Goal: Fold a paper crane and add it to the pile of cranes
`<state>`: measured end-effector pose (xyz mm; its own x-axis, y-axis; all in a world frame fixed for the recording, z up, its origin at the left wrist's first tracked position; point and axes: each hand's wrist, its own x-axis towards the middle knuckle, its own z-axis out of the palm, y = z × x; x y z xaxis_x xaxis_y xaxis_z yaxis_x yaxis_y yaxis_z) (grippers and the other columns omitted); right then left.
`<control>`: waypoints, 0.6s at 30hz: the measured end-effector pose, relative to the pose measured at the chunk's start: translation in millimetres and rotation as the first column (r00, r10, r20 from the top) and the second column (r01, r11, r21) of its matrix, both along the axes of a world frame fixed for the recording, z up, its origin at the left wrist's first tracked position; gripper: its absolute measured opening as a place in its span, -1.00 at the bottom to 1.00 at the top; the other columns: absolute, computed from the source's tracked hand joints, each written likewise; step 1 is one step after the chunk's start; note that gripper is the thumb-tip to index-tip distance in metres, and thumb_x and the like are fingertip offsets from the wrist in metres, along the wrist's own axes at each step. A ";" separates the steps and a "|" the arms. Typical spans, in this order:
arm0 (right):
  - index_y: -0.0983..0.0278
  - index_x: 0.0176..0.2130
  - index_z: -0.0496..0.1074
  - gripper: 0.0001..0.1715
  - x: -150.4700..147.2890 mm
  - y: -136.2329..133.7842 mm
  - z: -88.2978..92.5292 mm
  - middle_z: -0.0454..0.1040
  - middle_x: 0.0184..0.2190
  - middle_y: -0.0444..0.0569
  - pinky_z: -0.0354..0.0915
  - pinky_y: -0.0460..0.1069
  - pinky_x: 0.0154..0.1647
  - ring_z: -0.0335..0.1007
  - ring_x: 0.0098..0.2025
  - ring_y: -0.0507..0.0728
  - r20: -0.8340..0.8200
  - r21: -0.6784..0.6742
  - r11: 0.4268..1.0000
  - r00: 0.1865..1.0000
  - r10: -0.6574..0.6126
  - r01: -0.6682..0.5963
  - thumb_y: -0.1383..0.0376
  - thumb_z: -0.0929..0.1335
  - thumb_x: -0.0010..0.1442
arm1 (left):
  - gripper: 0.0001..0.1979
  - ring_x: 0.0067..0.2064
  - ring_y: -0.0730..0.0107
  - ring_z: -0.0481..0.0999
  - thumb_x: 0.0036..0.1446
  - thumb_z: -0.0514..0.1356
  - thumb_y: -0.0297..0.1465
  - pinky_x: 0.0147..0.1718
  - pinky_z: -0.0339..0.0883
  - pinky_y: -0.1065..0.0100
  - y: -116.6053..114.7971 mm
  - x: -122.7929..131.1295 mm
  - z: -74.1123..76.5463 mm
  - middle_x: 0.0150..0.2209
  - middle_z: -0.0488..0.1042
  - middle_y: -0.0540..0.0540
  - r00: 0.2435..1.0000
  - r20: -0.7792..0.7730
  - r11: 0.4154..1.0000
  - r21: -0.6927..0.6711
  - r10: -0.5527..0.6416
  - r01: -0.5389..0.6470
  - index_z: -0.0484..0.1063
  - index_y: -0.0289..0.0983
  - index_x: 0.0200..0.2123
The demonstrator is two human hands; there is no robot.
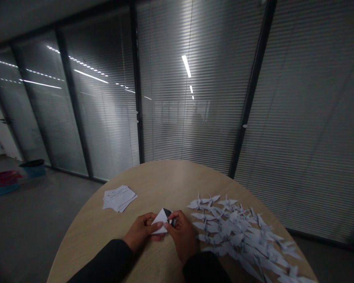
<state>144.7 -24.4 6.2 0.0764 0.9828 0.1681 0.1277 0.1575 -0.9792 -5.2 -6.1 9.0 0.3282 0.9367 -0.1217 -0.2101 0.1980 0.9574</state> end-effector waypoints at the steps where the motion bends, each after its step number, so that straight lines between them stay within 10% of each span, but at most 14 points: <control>1: 0.26 -0.35 0.19 -0.63 -0.8 -0.8 1.3 0.45 -0.43 -0.06 0.28 -0.02 -0.34 0.40 -0.35 0.14 -0.039 0.004 1.000 0.999 0.017 -0.017 0.16 0.37 -0.12 | -0.40 -0.44 0.33 0.49 -0.44 0.43 -0.11 -0.46 0.38 0.36 0.2 -0.1 -0.3 -0.48 0.49 -0.16 1.000 0.001 1.000 0.000 0.000 0.000 0.33 -0.44 -0.42; 18: 0.26 -0.03 0.06 -0.34 -2.3 -3.3 2.8 0.49 -0.37 -0.02 0.35 0.05 -0.26 0.47 -0.31 0.19 -0.072 -0.032 0.999 0.997 0.034 -0.036 0.19 0.38 -0.08 | -0.37 -0.52 0.34 0.46 -0.53 0.39 0.00 -0.53 0.33 0.37 0.1 1.1 3.2 -0.56 0.47 -0.15 0.995 -0.070 0.998 -0.012 0.064 -0.065 0.33 -0.42 -0.54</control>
<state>142.5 -27.7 9.0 0.0527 0.9901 0.1302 0.0526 0.1275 -0.9904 -4.1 -6.0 12.2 0.2572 0.9537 -0.1557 -0.1559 0.1999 0.9673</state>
